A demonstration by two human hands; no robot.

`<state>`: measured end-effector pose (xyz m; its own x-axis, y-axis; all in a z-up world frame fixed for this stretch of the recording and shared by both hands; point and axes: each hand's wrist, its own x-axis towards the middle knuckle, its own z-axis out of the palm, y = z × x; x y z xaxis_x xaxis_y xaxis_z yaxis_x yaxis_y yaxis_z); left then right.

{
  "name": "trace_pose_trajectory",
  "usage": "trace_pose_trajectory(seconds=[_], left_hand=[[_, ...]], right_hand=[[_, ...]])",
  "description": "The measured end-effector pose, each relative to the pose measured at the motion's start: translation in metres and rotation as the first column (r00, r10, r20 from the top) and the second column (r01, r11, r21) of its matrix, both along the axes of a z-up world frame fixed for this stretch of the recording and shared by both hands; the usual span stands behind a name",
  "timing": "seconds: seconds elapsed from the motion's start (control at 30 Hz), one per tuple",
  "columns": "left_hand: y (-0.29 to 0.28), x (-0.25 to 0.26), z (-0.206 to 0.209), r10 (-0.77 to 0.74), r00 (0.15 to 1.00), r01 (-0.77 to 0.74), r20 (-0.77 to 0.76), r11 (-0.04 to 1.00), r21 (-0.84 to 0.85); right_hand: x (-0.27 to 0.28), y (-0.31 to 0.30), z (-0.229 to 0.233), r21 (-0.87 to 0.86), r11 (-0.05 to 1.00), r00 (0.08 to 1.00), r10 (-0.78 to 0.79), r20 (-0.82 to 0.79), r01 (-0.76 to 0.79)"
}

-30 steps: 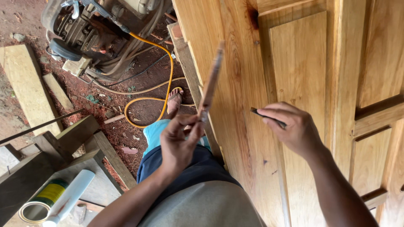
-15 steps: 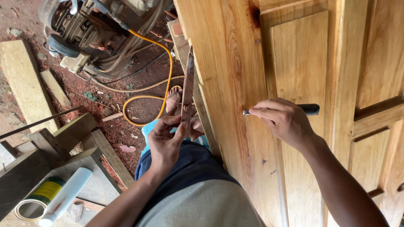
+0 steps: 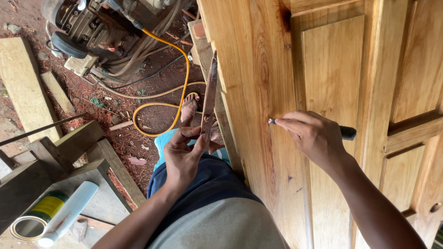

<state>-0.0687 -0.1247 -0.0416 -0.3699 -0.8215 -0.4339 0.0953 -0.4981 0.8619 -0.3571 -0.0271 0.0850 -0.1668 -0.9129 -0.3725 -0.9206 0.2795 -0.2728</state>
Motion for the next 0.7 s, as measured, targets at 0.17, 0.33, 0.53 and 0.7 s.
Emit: trace_pose_trajectory(seconds=[0.17, 0.33, 0.53, 0.7], left_hand=[[0.000, 0.000, -0.001, -0.002, 1.000, 0.002, -0.020, 1.000, 0.007], [0.003, -0.006, 0.004, 0.007, 1.000, -0.006, -0.023, 1.000, 0.017], [0.007, -0.017, 0.004, -0.020, 0.998, 0.020, -0.053, 1.000, 0.006], [0.010, -0.030, 0.010, -0.015, 0.993, 0.018, -0.115, 0.999, 0.026]], right_hand=[[0.008, -0.012, 0.022, 0.155, 0.987, 0.999, -0.040, -0.032, 0.044], [0.019, -0.003, 0.000, 0.093, 0.981, 0.974, -0.184, 0.133, 0.173], [0.030, 0.003, -0.006, 0.086, 0.970, 0.967, -0.234, 0.103, 0.226], [0.039, -0.002, 0.006, 0.288, 0.940, 0.973, -0.215, 0.089, 0.182]])
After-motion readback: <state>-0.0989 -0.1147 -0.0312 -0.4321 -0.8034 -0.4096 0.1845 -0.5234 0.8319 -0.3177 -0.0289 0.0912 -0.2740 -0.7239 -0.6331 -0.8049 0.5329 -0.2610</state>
